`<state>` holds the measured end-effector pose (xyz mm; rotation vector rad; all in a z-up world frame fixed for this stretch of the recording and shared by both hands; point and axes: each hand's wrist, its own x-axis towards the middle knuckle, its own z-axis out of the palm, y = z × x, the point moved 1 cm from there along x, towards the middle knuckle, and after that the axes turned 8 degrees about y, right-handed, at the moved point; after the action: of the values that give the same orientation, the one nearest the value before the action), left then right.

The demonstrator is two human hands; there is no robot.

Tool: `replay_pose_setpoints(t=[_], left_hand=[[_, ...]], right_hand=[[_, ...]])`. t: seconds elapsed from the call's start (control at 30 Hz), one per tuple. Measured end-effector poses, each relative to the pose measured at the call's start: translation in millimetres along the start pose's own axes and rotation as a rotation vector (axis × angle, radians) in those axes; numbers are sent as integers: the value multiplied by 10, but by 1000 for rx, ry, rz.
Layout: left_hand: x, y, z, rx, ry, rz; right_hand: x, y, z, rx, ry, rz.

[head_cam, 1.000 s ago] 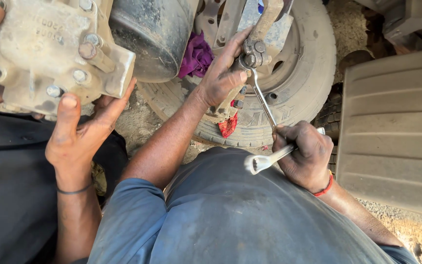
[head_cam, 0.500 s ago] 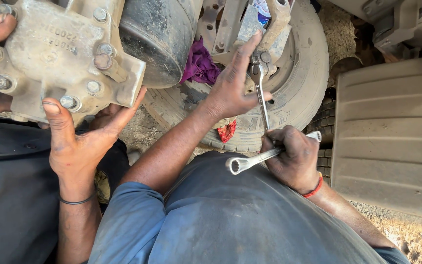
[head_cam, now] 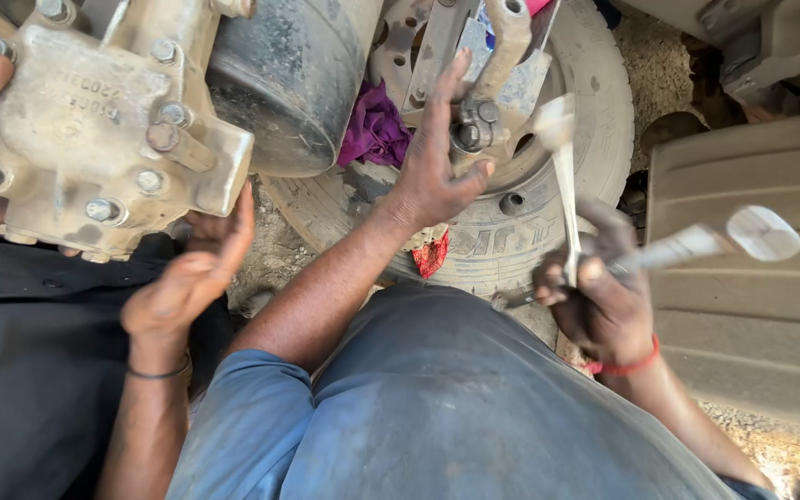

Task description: The person uses a wrench to loosen and remove bolts from a truck's brake assembly, then repositions and tightens the assembly with assistance from another person. The task involves handling bolts, a brake assembly, and a wrench while working on the vehicle's wheel area.

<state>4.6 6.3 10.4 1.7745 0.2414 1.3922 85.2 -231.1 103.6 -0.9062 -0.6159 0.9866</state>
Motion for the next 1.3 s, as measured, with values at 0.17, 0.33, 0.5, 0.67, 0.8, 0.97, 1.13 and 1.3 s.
replay_pose_setpoints(t=[0.17,0.33,0.5,0.67,0.8,0.97,1.13,1.3], left_hand=[[96,141,-29,-255,-65,-188],[169,203,-87,-372,-43,-136],[221,106,-117,-704,-103,-371],[213,86,-132,-691,-139,-367],[181,55,-67,-717,-103,-323],[92,41,-45,-686,-22,-209],[48,49,-61,-578,7,-191],[205,77,34,-337,3,-353]], right_hand=[[249,177,-160,-182,-42,293],[394,144,-187,-474,-143,96],[469,-12,-220,-592,-50,2],[468,-248,-28,-530,-192,-244],[571,-381,196,-859,-341,-687],[717,-369,348,-1222,-586,-949],[762,-341,456,-1315,-695,-916],[748,-325,529,-1358,-775,-961]])
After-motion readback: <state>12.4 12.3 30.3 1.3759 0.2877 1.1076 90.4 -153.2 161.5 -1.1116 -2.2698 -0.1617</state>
